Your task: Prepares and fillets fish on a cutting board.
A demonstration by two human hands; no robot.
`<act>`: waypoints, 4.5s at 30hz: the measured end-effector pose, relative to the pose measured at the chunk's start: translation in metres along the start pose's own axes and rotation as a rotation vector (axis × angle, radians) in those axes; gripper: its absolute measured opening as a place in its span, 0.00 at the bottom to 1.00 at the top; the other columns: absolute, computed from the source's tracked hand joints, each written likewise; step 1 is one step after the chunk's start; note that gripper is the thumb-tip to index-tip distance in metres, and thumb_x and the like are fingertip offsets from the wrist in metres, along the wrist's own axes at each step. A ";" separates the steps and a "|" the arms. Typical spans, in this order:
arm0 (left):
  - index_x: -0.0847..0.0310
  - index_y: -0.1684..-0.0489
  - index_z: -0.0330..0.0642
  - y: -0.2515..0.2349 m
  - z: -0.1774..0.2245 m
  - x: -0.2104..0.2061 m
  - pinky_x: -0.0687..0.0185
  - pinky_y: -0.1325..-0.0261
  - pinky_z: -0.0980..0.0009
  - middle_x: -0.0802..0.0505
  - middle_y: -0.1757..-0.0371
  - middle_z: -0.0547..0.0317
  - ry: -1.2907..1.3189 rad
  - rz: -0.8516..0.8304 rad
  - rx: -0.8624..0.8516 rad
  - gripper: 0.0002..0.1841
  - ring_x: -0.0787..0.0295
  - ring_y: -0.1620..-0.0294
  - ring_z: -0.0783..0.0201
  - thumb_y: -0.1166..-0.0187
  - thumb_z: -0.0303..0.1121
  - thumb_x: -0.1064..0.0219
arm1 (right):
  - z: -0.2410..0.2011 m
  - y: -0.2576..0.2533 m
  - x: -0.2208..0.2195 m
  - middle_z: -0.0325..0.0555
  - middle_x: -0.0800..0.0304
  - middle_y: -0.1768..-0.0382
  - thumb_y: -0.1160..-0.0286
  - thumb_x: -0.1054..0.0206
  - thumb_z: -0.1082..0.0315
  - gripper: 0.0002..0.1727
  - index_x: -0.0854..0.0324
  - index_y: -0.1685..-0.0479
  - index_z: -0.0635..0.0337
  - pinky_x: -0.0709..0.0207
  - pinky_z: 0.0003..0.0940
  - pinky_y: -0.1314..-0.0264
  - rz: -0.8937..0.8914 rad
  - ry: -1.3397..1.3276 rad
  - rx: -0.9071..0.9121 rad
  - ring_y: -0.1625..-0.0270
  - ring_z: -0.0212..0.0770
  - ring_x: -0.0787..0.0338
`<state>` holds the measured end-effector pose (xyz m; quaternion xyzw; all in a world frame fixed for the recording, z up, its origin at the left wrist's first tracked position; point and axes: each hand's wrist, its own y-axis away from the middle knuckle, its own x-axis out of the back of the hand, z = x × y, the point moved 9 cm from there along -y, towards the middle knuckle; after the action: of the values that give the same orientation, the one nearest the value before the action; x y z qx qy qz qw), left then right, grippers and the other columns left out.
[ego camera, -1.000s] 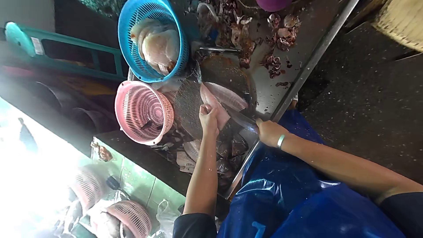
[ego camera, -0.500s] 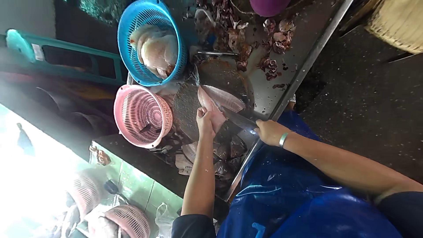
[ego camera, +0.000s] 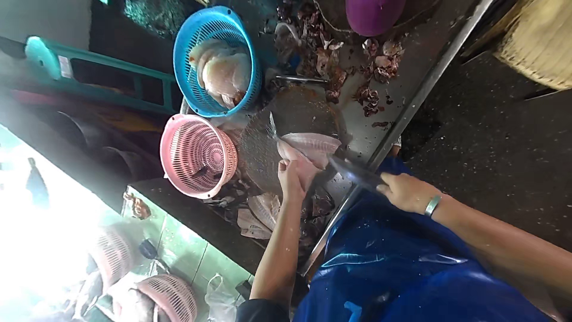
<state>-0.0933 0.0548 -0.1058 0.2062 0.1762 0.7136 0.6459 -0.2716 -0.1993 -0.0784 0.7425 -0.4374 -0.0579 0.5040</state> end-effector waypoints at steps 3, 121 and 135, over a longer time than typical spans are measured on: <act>0.29 0.55 0.41 0.004 -0.008 -0.001 0.10 0.55 0.57 0.16 0.62 0.54 -0.163 0.029 -0.071 0.20 0.15 0.63 0.60 0.33 0.30 0.19 | 0.003 -0.013 0.011 0.57 0.10 0.64 0.07 0.47 0.49 0.20 0.21 0.42 0.57 0.15 0.63 0.54 0.113 -0.002 -0.024 0.57 0.60 0.07; 0.21 0.40 0.39 0.005 -0.019 0.084 0.15 0.44 0.44 0.08 0.52 0.45 -0.698 0.176 0.027 0.30 0.09 0.49 0.50 0.40 0.42 0.14 | -0.083 -0.058 -0.026 0.57 0.10 0.61 0.07 0.48 0.51 0.17 0.29 0.37 0.52 0.14 0.62 0.60 0.004 0.381 -0.081 0.56 0.62 0.06; 0.36 0.26 0.33 0.013 -0.032 0.029 0.08 0.45 0.52 0.12 0.44 0.41 0.047 0.237 0.020 0.31 0.08 0.48 0.52 0.26 0.27 0.26 | -0.013 -0.007 0.016 0.61 0.12 0.66 0.06 0.48 0.49 0.21 0.24 0.38 0.59 0.18 0.66 0.53 0.136 0.196 -0.106 0.56 0.64 0.08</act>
<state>-0.1239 0.0826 -0.1246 0.2152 0.1727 0.7879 0.5505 -0.2506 -0.2009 -0.0712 0.6857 -0.4318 0.0264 0.5855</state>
